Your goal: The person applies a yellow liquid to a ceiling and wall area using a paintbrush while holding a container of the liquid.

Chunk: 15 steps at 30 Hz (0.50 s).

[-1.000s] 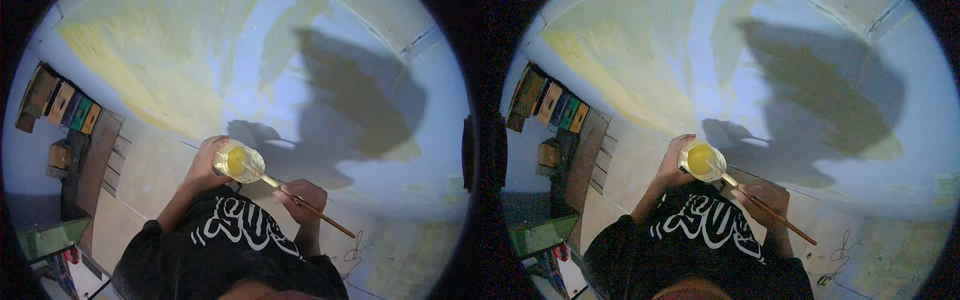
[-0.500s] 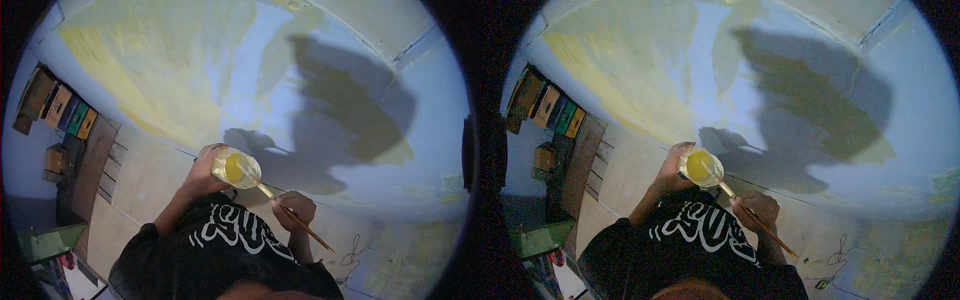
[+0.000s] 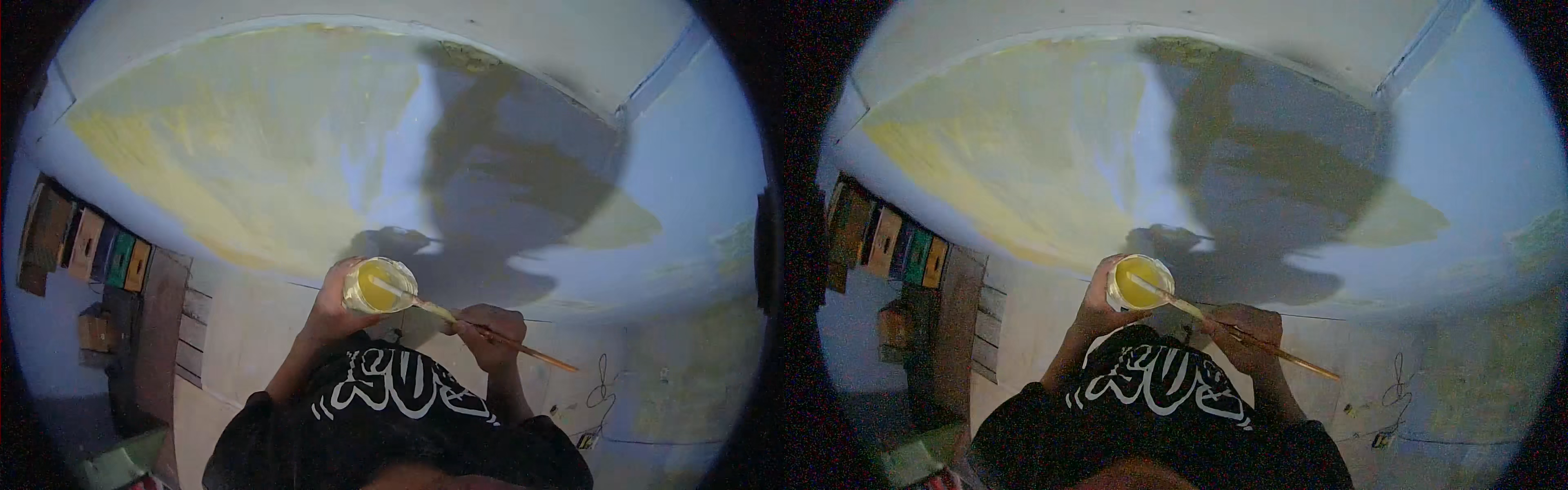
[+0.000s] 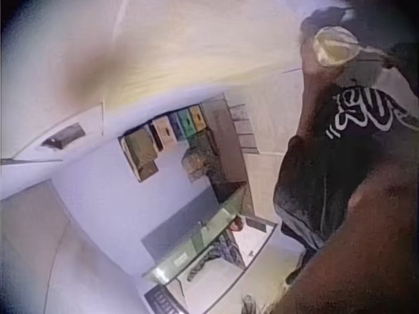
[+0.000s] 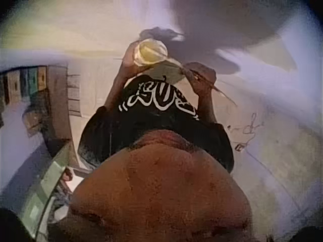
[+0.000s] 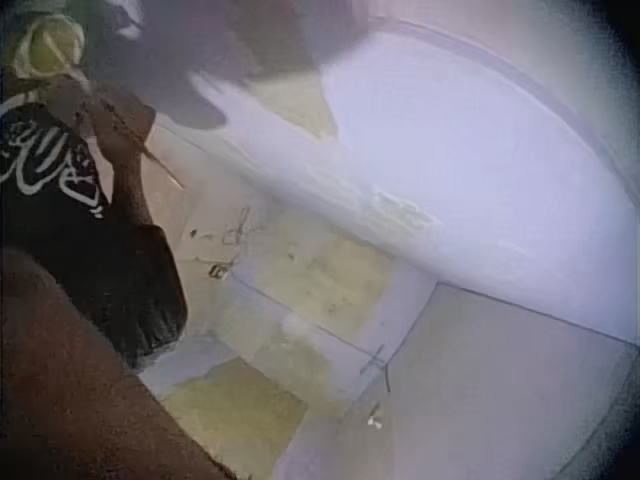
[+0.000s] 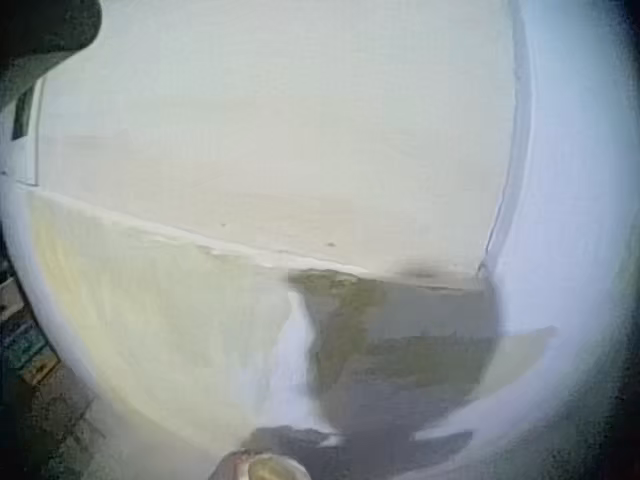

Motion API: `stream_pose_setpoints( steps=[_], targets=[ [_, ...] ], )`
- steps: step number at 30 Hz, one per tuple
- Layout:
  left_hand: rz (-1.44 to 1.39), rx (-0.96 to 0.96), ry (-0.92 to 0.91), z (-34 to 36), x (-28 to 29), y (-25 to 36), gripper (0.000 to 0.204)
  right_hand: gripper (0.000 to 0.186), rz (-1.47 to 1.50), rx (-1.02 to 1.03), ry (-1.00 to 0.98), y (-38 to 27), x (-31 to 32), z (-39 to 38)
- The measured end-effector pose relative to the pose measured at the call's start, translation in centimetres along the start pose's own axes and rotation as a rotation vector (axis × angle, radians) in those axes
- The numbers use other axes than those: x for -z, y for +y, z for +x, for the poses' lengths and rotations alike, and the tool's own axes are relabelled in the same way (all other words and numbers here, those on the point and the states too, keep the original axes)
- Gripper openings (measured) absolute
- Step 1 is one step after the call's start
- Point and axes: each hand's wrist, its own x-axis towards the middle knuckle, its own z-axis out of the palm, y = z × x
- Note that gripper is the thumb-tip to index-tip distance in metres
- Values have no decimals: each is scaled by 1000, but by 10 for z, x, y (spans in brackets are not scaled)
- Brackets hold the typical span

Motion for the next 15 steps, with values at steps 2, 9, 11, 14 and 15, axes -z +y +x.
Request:
stream_pose_setpoints(
  steps=[2,9,11,14,15],
  targets=[
    [-76,36,-40,4,-2,8,88,8,170,-50,34,1,4,0],
    [-335,250,-100,15,7,48,94,15,174,64,209,-47,35,31],
    [-335,243,-118,15,10,46,94,15,2,109,201,-71,45,50],
    [-448,263,-125,12,12,49,94,17,-278,256,177,-87,60,81],
    [-374,286,-129,11,15,52,95,18,-369,347,204,-90,64,90]
  ],
)
